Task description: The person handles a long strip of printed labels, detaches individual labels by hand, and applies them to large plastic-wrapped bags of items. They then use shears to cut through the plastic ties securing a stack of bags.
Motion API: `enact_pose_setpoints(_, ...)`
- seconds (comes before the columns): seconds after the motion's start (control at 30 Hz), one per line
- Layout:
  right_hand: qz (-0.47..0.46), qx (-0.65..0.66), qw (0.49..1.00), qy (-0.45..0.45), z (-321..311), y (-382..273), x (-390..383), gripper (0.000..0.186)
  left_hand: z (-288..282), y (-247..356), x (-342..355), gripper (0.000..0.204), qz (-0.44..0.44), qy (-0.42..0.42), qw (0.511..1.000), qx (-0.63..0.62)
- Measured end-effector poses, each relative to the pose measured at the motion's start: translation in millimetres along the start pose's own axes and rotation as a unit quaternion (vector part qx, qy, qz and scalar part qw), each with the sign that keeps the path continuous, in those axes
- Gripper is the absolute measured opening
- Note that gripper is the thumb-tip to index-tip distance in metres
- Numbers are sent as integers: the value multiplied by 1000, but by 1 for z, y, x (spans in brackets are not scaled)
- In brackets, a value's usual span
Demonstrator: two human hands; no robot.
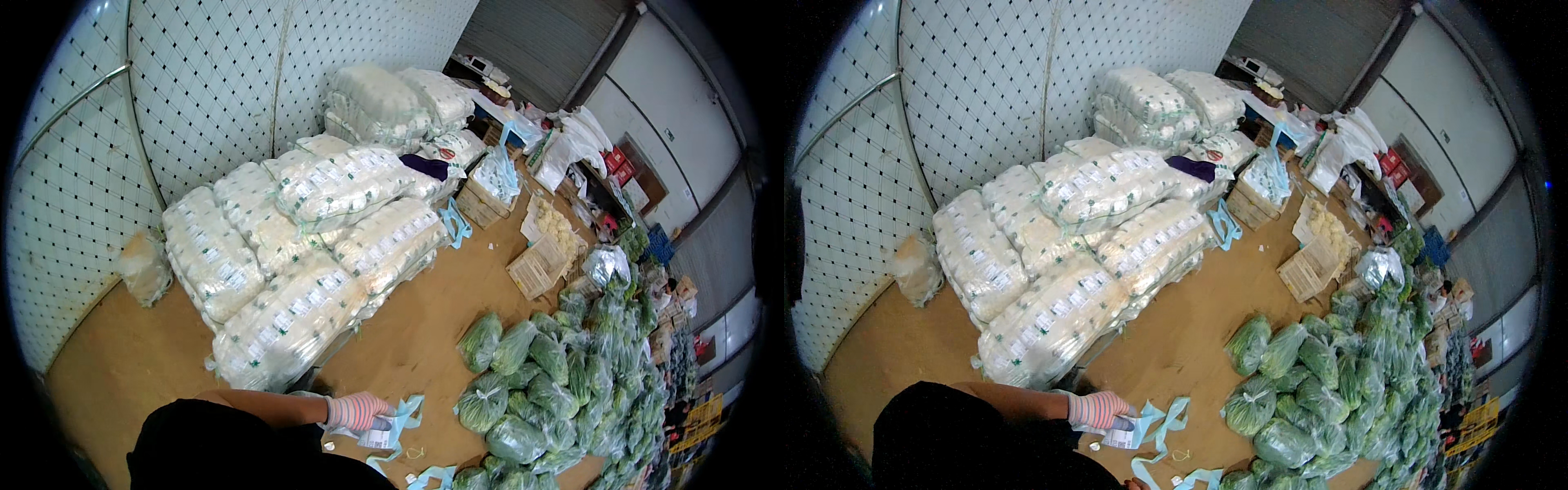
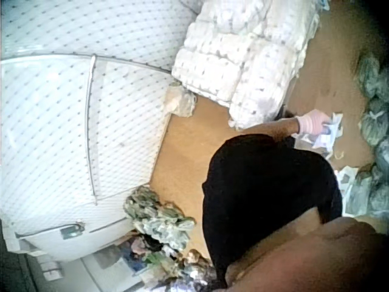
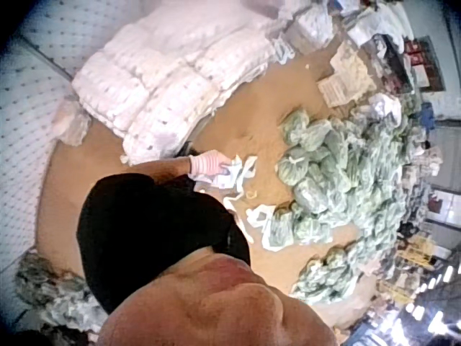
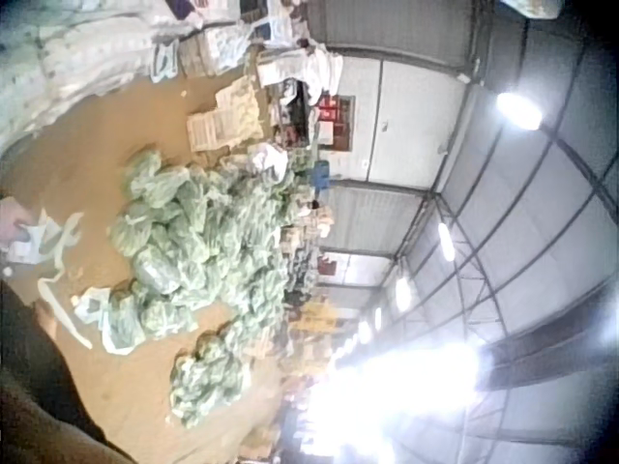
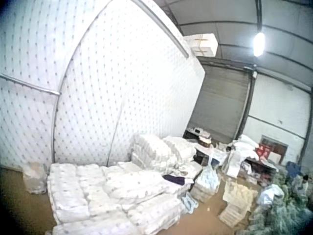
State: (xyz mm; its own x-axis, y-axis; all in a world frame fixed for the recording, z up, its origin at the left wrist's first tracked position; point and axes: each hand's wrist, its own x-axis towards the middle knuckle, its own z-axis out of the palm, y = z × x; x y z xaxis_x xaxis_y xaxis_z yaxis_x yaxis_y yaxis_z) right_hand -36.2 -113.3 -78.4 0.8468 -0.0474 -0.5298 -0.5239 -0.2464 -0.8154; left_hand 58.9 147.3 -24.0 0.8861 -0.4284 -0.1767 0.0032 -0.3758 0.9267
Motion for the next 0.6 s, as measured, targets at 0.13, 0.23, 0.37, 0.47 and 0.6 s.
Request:
enact_pose_setpoints(0.13,-155,-78,985,7,-4,-21,64,23,-53,0,37,29,4,23,999,34)
enact_pose_setpoints(0.23,-250,-122,961,-7,-7,-39,102,17,-81,-6,56,30,13,48,998,34)
enact_pose_setpoints(0.37,-224,-196,953,-60,-4,-56,145,17,-108,-7,74,29,-13,82,994,67)
enact_pose_setpoints(0.47,-123,-150,977,-91,8,-65,176,19,-116,-14,88,29,-35,88,995,22)
enact_pose_setpoints(0.6,-36,-137,982,-125,11,-73,223,22,-132,-17,115,28,-100,62,992,-51)
